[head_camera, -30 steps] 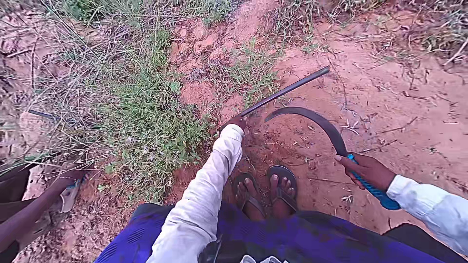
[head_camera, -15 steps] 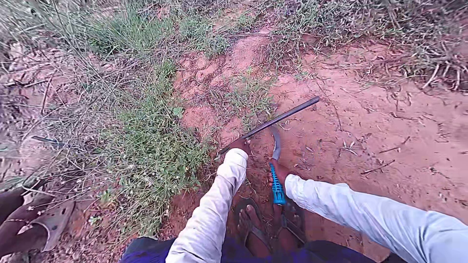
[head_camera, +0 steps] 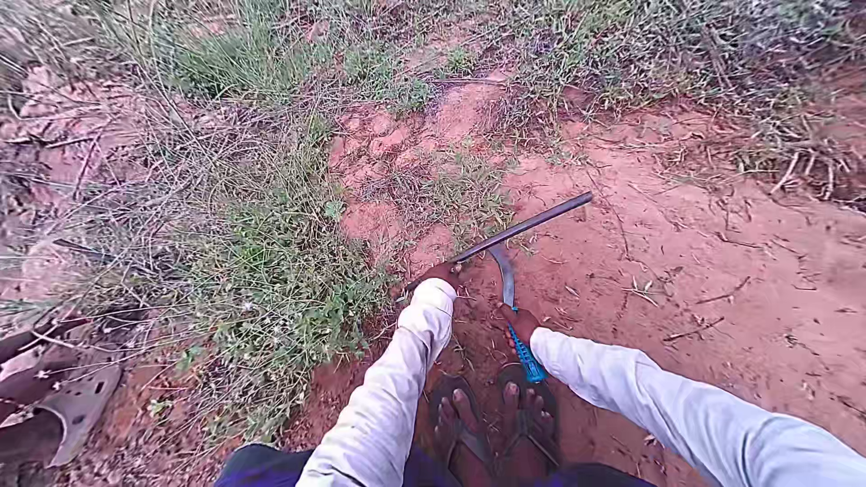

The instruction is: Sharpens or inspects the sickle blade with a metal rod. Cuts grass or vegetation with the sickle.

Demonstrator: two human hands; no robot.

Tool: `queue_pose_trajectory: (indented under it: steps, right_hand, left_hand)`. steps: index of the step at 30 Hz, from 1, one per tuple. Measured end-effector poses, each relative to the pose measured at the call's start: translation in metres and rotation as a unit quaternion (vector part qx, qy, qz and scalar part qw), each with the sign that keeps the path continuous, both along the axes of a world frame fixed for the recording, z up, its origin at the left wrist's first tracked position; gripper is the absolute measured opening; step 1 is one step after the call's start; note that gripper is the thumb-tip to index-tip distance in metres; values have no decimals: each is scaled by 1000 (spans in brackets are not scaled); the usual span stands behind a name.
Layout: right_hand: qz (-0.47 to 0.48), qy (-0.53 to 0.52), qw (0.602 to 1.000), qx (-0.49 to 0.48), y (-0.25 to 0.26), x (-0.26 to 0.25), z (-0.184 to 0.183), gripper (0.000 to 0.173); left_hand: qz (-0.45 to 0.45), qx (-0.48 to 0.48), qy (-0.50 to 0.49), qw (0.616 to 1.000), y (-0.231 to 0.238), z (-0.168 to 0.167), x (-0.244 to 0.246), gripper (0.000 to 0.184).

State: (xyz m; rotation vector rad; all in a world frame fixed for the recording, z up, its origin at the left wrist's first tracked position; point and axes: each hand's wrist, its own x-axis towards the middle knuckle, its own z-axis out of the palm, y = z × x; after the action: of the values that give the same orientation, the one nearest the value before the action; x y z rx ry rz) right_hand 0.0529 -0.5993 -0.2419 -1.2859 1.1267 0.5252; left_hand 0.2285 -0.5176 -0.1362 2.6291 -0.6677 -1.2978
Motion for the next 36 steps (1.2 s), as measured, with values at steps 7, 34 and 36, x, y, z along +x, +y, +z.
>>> queue_pose_trajectory:
  steps: [7, 34, 36]
  right_hand:
    - [110, 76, 987, 89, 1, -115, 52, 46]
    - [-145, -34, 988, 41, 23, -6, 22, 58]
    - [-129, -32, 990, 38, 19, 20, 23, 61]
  left_hand:
    - [67, -37, -1, 997, 31, -4, 20, 45]
    - [30, -144, -52, 988, -23, 40, 18, 41]
    - [12, -134, -46, 990, -25, 39, 7, 41]
